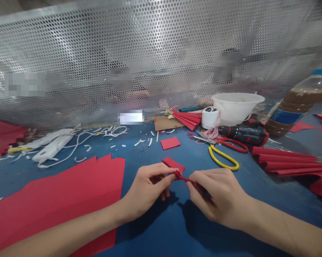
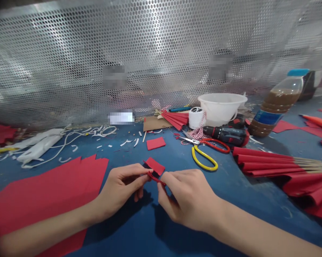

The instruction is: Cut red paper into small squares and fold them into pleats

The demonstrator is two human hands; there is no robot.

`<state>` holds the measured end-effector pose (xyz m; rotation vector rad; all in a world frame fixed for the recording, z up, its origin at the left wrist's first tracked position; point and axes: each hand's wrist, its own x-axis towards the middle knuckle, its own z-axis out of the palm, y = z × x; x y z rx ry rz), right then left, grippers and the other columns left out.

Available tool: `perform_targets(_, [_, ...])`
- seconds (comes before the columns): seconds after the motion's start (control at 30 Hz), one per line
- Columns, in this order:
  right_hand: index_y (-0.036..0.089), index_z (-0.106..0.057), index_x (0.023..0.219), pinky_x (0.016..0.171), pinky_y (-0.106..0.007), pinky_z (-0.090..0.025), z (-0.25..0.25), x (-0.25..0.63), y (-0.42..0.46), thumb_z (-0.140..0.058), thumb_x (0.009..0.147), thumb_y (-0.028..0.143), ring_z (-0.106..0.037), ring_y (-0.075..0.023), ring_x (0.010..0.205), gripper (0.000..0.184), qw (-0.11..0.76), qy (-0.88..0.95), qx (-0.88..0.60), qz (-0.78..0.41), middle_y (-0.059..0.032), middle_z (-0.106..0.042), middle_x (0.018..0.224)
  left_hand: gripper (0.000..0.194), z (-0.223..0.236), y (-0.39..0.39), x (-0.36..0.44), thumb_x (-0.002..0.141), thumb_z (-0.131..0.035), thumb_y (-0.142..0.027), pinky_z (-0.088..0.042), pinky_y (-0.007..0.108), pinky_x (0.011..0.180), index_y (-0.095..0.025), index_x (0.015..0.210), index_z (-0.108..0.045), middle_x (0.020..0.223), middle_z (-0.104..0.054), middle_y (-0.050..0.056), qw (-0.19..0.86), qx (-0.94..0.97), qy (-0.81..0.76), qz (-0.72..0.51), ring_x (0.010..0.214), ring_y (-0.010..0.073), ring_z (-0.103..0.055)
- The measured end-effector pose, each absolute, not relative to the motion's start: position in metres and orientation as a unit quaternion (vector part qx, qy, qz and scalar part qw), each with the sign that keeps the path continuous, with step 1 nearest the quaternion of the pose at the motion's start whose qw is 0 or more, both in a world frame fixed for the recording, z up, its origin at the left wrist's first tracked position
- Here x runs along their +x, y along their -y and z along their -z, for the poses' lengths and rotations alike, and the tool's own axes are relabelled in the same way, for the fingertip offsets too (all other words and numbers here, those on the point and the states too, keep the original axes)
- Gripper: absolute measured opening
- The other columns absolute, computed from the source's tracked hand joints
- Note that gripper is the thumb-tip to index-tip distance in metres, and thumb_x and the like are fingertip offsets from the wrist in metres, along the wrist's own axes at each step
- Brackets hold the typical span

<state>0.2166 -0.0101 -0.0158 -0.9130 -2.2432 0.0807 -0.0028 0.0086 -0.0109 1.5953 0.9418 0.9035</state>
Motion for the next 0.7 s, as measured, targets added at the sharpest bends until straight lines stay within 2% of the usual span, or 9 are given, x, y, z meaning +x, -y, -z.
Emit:
perform_targets(0.2, [0.022, -0.045, 0.074, 0.049, -0.028, -0.023, 0.0124, 0.2150, 0.0115, -0.047, 0.095, 0.016, -0.036, -0.0101, 0.045, 0.021, 0.345, 0.863, -0.360, -0.088, 0.0044, -0.050, 0.056, 0.019, 0.0097, -0.0084, -0.0025, 0.092, -0.066, -0.030, -0.051, 0.018, 0.049, -0.021, 0.105, -0.078, 0.091, -0.068, 0.004, 0.522, 0.666, -0.383, -0.370, 0.053, 0.0060, -0.059])
perform_targets(0.7, [0.021, -0.046, 0.073, 0.049, -0.026, -0.024, 0.0149, 0.2161, 0.0117, -0.047, 0.094, 0.017, -0.031, -0.0098, 0.047, 0.022, 0.358, 0.844, -0.377, -0.132, 0.0069, -0.041, 0.055, 0.019, 0.0099, -0.0087, -0.0033, 0.093, -0.065, -0.033, -0.046, 0.016, 0.046, -0.019, 0.099, -0.076, 0.087, -0.067, 0.003, 0.519, 0.669, -0.395, -0.356, 0.052, 0.0055, -0.057])
